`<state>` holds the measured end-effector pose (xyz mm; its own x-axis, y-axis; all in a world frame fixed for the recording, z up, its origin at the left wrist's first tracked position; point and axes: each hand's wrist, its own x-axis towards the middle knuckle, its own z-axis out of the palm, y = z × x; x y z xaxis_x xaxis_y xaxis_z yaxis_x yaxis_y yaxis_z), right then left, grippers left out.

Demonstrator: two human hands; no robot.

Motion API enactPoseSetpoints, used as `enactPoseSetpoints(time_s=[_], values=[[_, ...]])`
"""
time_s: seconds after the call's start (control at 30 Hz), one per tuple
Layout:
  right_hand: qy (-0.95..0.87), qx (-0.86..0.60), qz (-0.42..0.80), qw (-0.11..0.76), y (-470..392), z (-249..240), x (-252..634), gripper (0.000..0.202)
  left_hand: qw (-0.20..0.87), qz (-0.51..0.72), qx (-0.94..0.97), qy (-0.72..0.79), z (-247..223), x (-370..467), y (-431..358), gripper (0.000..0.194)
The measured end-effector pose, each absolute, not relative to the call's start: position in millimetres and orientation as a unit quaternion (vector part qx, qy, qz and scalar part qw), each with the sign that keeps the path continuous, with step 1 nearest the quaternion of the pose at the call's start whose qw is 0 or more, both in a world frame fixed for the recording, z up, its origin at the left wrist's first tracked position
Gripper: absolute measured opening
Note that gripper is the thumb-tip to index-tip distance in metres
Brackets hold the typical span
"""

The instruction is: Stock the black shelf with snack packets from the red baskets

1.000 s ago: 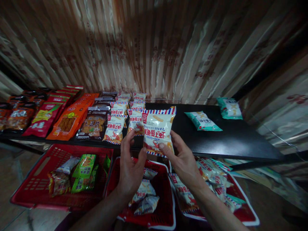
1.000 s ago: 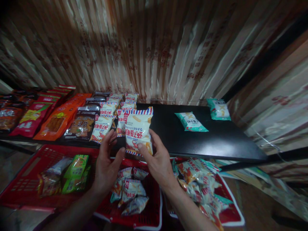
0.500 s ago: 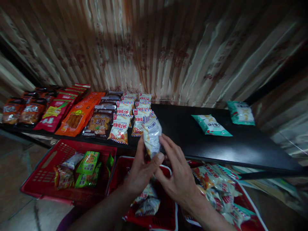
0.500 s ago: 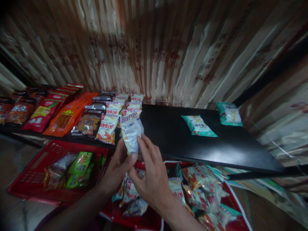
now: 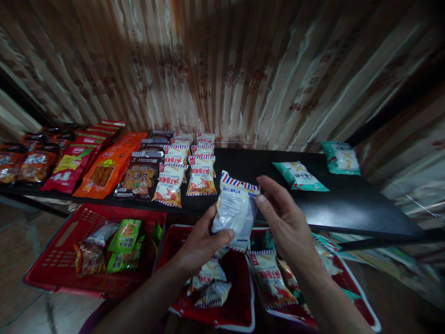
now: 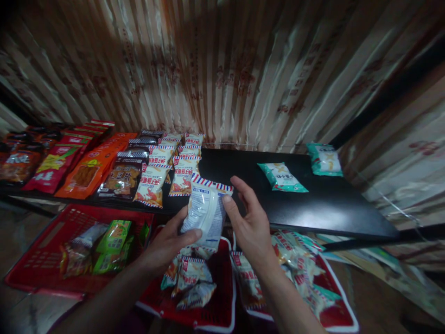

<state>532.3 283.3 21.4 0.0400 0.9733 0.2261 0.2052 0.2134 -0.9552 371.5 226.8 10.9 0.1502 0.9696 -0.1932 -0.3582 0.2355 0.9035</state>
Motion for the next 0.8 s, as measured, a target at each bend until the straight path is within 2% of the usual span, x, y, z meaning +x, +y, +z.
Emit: enactPoseSetpoints(time_s=[0.23,0.43,0.8], values=[[-0.585,-0.521,0.454,0.424,291.4,33.9,550.5,0.034,0.691,0.415,0.445,0.391,3.4,366.7,225.3,0.062],[-0.544,-0.545,0.418,0.482,288.9,30.8,548.8,0.031,0.681,0.397,0.476,0.39,3.8,365.4,224.8,0.063],[-0.503,-0.559,0.426,0.503,292.2,28.7,544.7,0.029,0.685,0.399,0.475,0.383,2.4,363.4,227.0,0.063]])
